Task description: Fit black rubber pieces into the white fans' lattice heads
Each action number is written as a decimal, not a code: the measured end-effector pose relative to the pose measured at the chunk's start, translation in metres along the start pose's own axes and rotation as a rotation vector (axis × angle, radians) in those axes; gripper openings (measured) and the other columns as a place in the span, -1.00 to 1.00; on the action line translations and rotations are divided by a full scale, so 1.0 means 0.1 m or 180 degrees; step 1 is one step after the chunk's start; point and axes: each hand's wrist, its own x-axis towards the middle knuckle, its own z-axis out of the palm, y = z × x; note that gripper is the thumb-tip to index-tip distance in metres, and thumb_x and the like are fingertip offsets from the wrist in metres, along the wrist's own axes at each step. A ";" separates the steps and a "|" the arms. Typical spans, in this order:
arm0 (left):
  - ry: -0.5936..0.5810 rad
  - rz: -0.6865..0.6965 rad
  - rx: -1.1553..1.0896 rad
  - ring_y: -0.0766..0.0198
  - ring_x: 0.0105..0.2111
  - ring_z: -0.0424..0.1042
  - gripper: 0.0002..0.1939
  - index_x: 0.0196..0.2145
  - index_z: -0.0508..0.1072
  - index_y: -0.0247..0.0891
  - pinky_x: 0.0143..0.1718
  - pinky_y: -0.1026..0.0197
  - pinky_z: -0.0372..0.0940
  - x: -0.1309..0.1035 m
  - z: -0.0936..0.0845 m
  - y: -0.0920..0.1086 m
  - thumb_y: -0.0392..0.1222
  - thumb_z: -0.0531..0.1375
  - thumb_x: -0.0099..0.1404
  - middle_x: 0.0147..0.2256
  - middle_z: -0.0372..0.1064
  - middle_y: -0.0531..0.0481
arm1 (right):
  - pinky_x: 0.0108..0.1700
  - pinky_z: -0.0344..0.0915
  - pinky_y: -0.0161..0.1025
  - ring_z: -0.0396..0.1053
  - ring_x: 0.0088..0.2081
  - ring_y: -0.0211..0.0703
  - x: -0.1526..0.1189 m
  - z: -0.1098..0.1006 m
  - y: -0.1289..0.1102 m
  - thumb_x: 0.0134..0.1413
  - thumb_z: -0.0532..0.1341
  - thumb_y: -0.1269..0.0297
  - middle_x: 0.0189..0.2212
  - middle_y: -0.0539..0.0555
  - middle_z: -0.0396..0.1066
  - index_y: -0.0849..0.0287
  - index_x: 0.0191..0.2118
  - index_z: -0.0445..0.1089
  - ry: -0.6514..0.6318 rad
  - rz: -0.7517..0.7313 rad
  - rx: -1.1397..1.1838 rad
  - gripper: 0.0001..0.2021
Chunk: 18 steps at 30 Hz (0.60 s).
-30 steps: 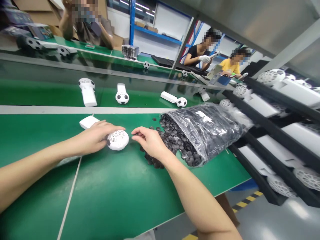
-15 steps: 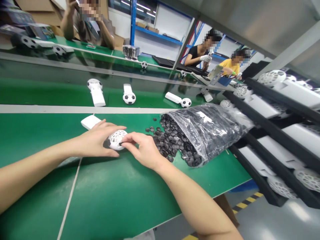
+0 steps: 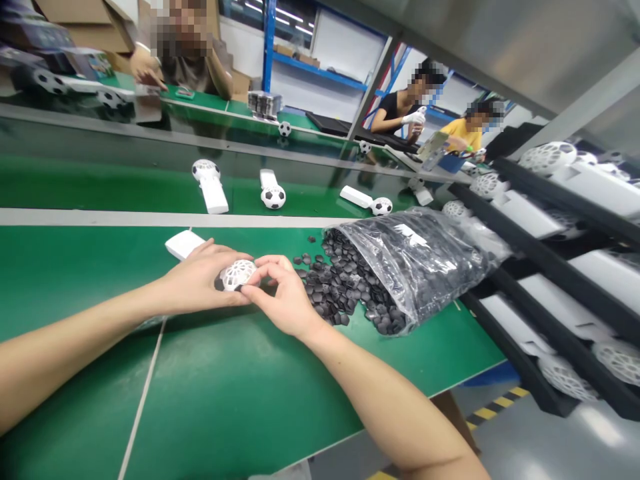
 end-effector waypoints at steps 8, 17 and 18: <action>-0.0009 -0.0136 -0.0042 0.02 -0.17 0.26 -0.42 -0.11 0.36 -0.19 -0.14 -0.01 0.17 0.01 -0.02 0.05 0.21 0.17 -0.02 -0.25 0.37 -0.07 | -0.12 0.30 -0.18 0.32 -0.09 -0.14 0.05 0.05 0.07 -0.19 0.28 0.33 -0.05 0.15 0.27 0.15 -0.27 0.17 -0.0162 0.0502 0.0903 -0.68; -0.0266 0.0372 -0.0032 -0.10 0.14 -0.04 -0.29 0.00 0.24 -0.22 0.14 -0.21 -0.29 -0.04 -0.03 -0.03 0.19 0.22 -0.06 0.01 0.22 -0.18 | -0.25 0.26 -0.24 0.30 -0.38 -0.24 0.24 -0.56 0.26 -0.05 0.20 0.29 -0.39 0.02 0.36 0.16 -0.43 0.36 0.0830 0.0071 -0.1583 -0.93; -0.0394 0.0383 -0.0052 -0.10 0.17 -0.10 -0.32 0.01 0.22 -0.20 0.14 -0.21 -0.26 -0.05 -0.05 -0.04 0.14 0.22 -0.03 0.05 0.18 -0.18 | -0.25 0.26 -0.23 0.30 -0.38 -0.23 0.23 -0.60 0.28 -0.06 0.21 0.30 -0.40 0.02 0.36 0.15 -0.45 0.38 0.0703 0.0126 -0.1889 -0.95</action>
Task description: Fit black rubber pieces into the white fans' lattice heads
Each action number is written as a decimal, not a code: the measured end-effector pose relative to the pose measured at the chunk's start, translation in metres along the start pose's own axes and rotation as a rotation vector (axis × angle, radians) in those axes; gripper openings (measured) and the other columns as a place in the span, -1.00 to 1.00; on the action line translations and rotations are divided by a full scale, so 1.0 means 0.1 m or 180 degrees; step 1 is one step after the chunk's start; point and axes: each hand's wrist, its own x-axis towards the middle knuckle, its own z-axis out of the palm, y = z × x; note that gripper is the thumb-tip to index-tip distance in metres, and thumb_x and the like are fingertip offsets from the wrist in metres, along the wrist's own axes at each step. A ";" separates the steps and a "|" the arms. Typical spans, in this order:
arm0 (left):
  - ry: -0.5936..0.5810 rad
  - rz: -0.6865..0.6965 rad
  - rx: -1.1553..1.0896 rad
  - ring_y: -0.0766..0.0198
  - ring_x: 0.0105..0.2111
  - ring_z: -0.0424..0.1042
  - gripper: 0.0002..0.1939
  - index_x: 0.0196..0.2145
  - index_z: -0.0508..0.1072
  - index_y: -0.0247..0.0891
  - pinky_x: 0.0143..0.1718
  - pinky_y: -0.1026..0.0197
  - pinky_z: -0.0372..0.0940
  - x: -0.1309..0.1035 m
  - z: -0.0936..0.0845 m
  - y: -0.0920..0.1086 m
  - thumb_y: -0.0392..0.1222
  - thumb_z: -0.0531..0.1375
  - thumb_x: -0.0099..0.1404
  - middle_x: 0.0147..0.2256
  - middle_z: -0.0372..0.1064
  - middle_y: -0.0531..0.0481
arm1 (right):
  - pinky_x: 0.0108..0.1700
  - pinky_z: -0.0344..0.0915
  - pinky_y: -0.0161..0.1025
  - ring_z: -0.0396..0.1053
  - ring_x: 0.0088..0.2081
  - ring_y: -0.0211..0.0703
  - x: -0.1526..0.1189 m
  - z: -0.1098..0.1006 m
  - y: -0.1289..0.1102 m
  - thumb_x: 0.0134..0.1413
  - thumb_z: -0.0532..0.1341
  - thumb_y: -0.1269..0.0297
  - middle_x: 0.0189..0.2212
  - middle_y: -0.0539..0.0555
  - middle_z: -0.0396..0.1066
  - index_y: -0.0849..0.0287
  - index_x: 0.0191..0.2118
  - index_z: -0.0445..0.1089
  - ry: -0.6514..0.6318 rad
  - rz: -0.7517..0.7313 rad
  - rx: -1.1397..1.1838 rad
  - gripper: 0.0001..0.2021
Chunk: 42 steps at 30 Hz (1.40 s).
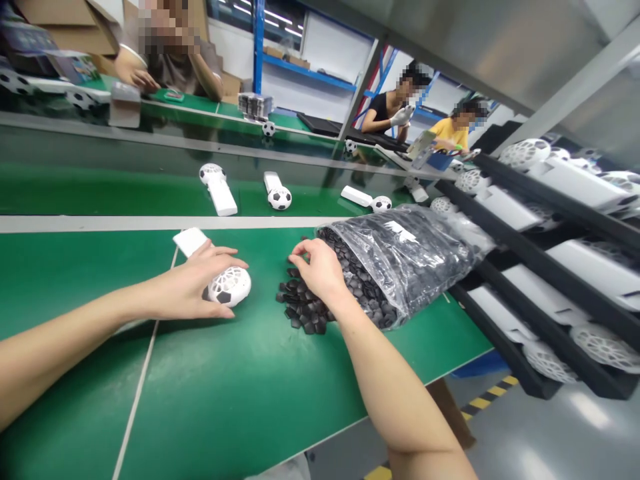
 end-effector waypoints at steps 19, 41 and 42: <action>-0.0040 -0.0049 -0.0682 0.10 0.23 -0.24 -0.46 0.01 0.18 -0.16 0.16 0.01 -0.06 -0.01 0.08 0.13 -0.27 0.10 0.02 0.16 0.02 -0.08 | -0.20 0.21 -0.18 0.32 -0.29 -0.12 -0.12 0.03 -0.17 0.06 0.02 0.50 -0.40 0.07 0.42 0.15 -0.27 0.39 -0.0627 -0.0560 -0.0945 -0.76; -0.0006 -0.0233 -0.0842 0.05 0.22 -0.20 -0.36 0.04 0.18 -0.22 0.16 -0.01 -0.09 0.02 0.07 0.15 0.02 0.20 0.02 0.17 0.00 -0.15 | -0.25 0.25 -0.34 0.34 -0.35 -0.30 -0.31 0.07 -0.44 0.02 0.17 0.38 -0.41 -0.03 0.41 0.19 -0.38 0.38 -0.1217 -0.0534 0.1759 -0.95; 0.0027 -0.0249 -0.0844 0.04 0.22 -0.19 -0.36 0.04 0.18 -0.23 0.16 -0.01 -0.09 0.02 0.08 0.15 0.05 0.19 0.03 0.17 0.00 -0.16 | -0.25 0.25 -0.33 0.34 -0.35 -0.30 -0.32 0.09 -0.45 0.02 0.17 0.38 -0.41 -0.03 0.42 0.19 -0.38 0.38 -0.1233 -0.0498 0.1766 -0.95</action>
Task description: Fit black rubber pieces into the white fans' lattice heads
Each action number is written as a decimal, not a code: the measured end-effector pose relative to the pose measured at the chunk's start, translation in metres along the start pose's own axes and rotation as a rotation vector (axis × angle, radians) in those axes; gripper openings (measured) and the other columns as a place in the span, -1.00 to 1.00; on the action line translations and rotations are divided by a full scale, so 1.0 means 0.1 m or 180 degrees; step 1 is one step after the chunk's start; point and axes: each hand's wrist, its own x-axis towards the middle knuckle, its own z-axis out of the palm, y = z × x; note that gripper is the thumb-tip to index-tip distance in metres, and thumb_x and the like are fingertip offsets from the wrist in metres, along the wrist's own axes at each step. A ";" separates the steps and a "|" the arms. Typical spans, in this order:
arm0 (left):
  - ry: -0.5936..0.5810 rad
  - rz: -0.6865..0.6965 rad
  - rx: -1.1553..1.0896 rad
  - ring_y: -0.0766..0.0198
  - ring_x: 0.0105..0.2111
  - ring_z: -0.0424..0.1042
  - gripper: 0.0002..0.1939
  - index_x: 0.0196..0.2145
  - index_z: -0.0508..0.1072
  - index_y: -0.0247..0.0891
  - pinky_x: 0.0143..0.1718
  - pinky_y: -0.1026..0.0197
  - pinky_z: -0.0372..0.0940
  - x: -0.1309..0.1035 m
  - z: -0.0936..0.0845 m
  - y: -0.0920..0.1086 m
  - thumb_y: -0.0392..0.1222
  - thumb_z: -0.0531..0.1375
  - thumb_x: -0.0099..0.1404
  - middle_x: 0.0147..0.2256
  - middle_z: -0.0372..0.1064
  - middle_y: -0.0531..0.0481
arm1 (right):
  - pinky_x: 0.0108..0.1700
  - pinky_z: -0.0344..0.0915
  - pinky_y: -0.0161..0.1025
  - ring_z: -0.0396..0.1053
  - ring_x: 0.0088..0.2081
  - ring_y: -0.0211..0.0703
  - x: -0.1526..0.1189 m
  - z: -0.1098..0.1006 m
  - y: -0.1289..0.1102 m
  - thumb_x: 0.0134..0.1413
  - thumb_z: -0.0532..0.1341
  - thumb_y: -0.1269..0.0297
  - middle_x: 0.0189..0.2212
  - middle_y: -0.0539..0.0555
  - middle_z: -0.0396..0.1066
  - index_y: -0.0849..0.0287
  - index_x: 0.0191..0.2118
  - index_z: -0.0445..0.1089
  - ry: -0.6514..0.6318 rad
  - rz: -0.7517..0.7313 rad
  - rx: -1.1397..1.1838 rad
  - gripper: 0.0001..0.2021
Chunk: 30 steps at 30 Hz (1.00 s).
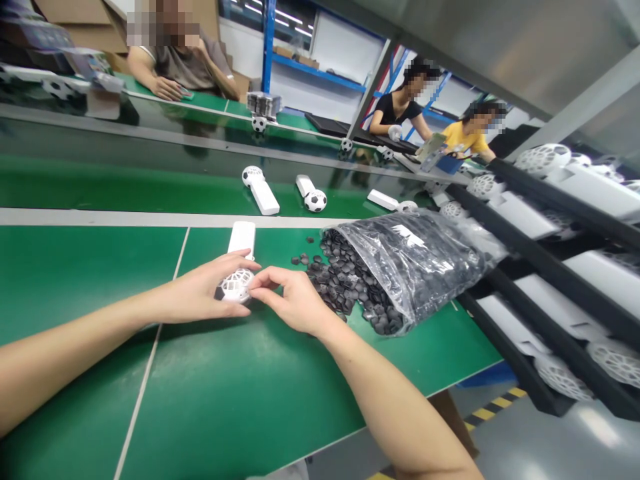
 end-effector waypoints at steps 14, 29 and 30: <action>0.0011 -0.0067 0.0087 0.07 0.21 -0.14 -0.43 0.03 0.19 -0.22 0.15 0.02 -0.06 -0.01 -0.01 0.02 -0.09 0.16 0.05 0.17 -0.01 -0.15 | -0.44 0.20 -0.42 0.25 -0.49 -0.37 -0.04 -0.16 0.04 -0.13 0.31 0.24 -0.47 -0.05 0.31 0.18 -0.39 0.42 -0.1414 0.0166 -0.0593 -0.85; 0.0011 -0.0010 0.0113 0.08 0.22 -0.18 -0.43 0.03 0.18 -0.20 0.16 0.01 -0.08 -0.01 -0.01 -0.01 -0.06 0.16 0.06 0.18 -0.04 -0.13 | -0.34 0.20 -0.39 0.28 -0.36 -0.30 -0.10 -0.17 -0.05 -0.13 0.31 0.34 -0.37 -0.02 0.29 0.15 -0.22 0.34 -0.2041 0.0236 -0.1155 -0.73; 0.0011 0.0002 0.0127 0.08 0.22 -0.18 -0.43 0.03 0.18 -0.20 0.16 0.01 -0.08 -0.01 -0.01 -0.01 -0.06 0.16 0.06 0.18 -0.03 -0.14 | -0.32 0.21 -0.38 0.28 -0.32 -0.27 -0.10 -0.21 -0.06 -0.18 0.34 0.31 -0.34 0.00 0.28 0.15 -0.20 0.33 -0.2044 0.0234 -0.1214 -0.67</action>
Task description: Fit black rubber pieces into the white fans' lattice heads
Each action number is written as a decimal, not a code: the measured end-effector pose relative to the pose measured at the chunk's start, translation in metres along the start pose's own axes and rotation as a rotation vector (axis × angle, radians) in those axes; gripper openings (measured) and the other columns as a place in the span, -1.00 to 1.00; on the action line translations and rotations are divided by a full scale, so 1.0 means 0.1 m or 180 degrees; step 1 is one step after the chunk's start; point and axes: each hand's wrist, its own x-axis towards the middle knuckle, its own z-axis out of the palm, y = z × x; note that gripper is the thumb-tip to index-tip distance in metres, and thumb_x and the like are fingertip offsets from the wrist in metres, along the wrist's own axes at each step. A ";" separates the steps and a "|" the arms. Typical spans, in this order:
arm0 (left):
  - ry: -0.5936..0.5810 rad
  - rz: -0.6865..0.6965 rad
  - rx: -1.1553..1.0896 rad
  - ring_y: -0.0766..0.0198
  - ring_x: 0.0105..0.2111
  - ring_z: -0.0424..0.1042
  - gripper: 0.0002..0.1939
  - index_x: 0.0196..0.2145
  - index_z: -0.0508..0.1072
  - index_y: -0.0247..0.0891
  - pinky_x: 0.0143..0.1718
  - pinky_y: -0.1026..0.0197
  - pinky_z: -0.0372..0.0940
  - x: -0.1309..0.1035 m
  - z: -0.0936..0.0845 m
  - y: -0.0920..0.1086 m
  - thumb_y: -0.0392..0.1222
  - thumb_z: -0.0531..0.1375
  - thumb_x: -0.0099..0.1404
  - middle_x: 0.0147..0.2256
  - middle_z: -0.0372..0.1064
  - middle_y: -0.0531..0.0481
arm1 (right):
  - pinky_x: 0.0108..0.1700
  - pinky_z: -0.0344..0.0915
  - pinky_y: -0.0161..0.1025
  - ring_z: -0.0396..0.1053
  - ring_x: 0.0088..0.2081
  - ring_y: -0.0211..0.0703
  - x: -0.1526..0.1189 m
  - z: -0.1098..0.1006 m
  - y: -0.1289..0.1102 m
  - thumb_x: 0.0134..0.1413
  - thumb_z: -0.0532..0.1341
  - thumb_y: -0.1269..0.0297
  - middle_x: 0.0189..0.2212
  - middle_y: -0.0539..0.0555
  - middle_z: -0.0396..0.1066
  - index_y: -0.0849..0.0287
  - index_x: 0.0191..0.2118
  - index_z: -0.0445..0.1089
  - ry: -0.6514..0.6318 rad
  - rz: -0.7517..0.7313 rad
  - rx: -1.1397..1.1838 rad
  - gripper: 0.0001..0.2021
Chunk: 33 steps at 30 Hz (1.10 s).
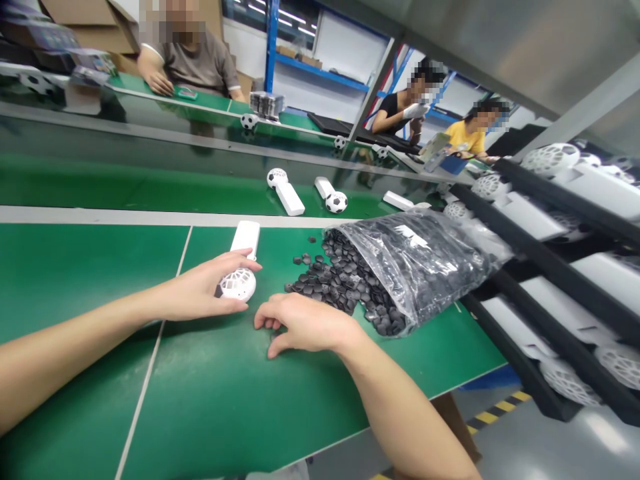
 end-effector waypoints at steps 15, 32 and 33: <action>0.0048 0.0059 -0.0076 0.03 0.21 -0.15 -0.45 0.02 0.20 -0.18 0.15 -0.02 -0.07 -0.02 0.00 -0.01 -0.09 0.16 0.06 0.16 0.01 -0.13 | -0.39 0.19 -0.37 0.26 -0.46 -0.33 0.01 -0.01 -0.05 0.01 0.18 0.40 -0.49 -0.05 0.32 0.18 -0.35 0.35 0.0544 -0.0128 0.0230 -0.96; -0.0038 0.0208 -0.0275 0.09 0.19 -0.06 -0.46 0.00 0.21 -0.17 0.14 0.05 -0.03 -0.02 0.01 0.06 -0.12 0.19 0.03 0.09 0.13 -0.06 | -0.35 0.23 -0.32 0.26 -0.42 -0.31 0.18 0.12 -0.02 -0.03 0.22 0.27 -0.45 -0.02 0.32 0.20 -0.38 0.36 0.1646 -0.0040 0.1860 -0.89; -0.0037 0.0225 -0.0283 0.09 0.18 -0.06 -0.46 -0.01 0.22 -0.17 0.13 0.05 -0.02 -0.02 0.01 0.06 -0.10 0.20 0.02 0.08 0.14 -0.06 | -0.36 0.22 -0.32 0.25 -0.42 -0.31 0.19 0.13 -0.02 -0.04 0.23 0.28 -0.44 -0.01 0.30 0.20 -0.39 0.38 0.1663 -0.0092 0.1758 -0.90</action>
